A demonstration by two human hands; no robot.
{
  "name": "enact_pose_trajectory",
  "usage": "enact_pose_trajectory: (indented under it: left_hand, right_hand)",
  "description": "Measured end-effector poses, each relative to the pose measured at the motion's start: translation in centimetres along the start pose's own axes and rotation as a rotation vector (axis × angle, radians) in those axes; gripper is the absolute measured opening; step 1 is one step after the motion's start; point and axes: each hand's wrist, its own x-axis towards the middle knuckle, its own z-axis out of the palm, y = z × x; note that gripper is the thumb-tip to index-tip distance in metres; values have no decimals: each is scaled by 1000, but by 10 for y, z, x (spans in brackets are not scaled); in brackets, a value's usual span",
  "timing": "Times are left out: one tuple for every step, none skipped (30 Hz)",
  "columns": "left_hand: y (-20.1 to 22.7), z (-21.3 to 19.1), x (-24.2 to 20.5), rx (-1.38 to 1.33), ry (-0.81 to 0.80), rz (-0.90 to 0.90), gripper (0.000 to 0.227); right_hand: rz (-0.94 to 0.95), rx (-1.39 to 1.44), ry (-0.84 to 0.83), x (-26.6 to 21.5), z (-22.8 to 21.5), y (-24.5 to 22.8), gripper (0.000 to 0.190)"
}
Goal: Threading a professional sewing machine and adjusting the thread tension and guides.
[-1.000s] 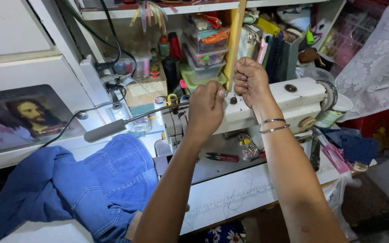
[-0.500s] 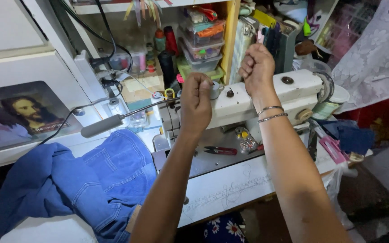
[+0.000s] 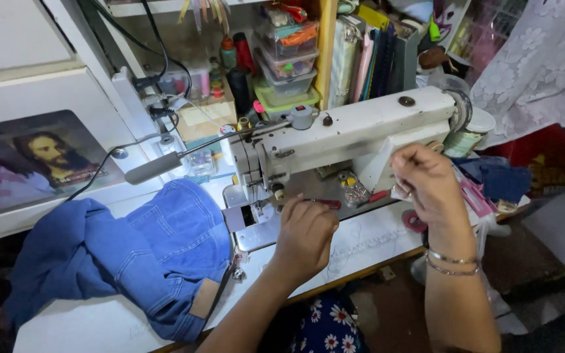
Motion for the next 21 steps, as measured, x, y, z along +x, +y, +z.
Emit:
enact_pose_trajectory:
  left_hand:
    - [3, 0, -2, 52, 5, 9, 14]
    - [4, 1, -9, 54, 4, 6, 14]
    - [4, 3, -16, 61, 22, -22, 13]
    - [4, 4, -24, 66, 40, -51, 12]
    - [7, 4, -29, 66, 37, -53, 12]
    - [10, 3, -36, -11, 87, -149, 12]
    - [12, 2, -42, -87, 137, -246, 12]
    - [17, -1, -43, -86, 135, -253, 12]
    - [22, -5, -44, -167, 91, -218, 9]
    - [25, -9, -45, -249, 50, -182, 5]
    - [25, -9, -50, -248, 50, -188, 5]
    - [25, -9, -55, -287, 8, -156, 4]
    - [25, -9, -59, -325, -35, -124, 5]
    - [26, -11, -61, -325, -36, -130, 5]
    - [27, -13, -63, -327, -56, -98, 5]
    - [28, -15, -64, -328, -74, -65, 6]
    - [28, -16, -68, -328, -74, -70, 6]
    - [28, -16, -73, -332, -93, -55, 8]
    - [28, -17, -77, -335, -112, -40, 11]
    - [31, -18, -79, -337, -112, -44, 11]
    - [33, -18, -81, -331, -123, -27, 10]
  right_hand:
    - [-30, -64, 6, -11, 5, 0, 7]
    - [-27, -62, 5, -20, 11, -3, 7]
    - [-82, -180, -55, -29, 17, -7, 8]
    - [-135, -299, -112, -38, 21, -9, 10]
    - [-132, -299, -111, -42, 19, -1, 10]
    - [-105, -263, -99, -45, 18, 9, 10]
    - [-77, -228, -85, -49, 16, 18, 10]
    - [-70, -228, -87, -50, 8, 33, 10]
    - [30, -132, -201, -51, 1, 49, 4]
    - [131, -37, -313, -51, -6, 64, 7]
    - [136, -39, -315, -53, 0, 67, 7]
    - [178, -30, -324, -55, 5, 69, 5]
    - [220, -21, -332, -57, 10, 71, 4]
    - [226, -21, -332, -59, 11, 71, 4]
    - [217, -27, -332, -60, 12, 71, 4]
    - [206, -35, -334, -60, 14, 71, 6]
    - [210, -35, -335, -60, 17, 66, 6]
    - [218, -49, -374, -61, 20, 61, 6]
    - [226, -63, -413, -62, 22, 56, 5]
    - [231, -63, -412, -62, 27, 53, 5]
    - [203, -59, -466, -62, 32, 51, 8]
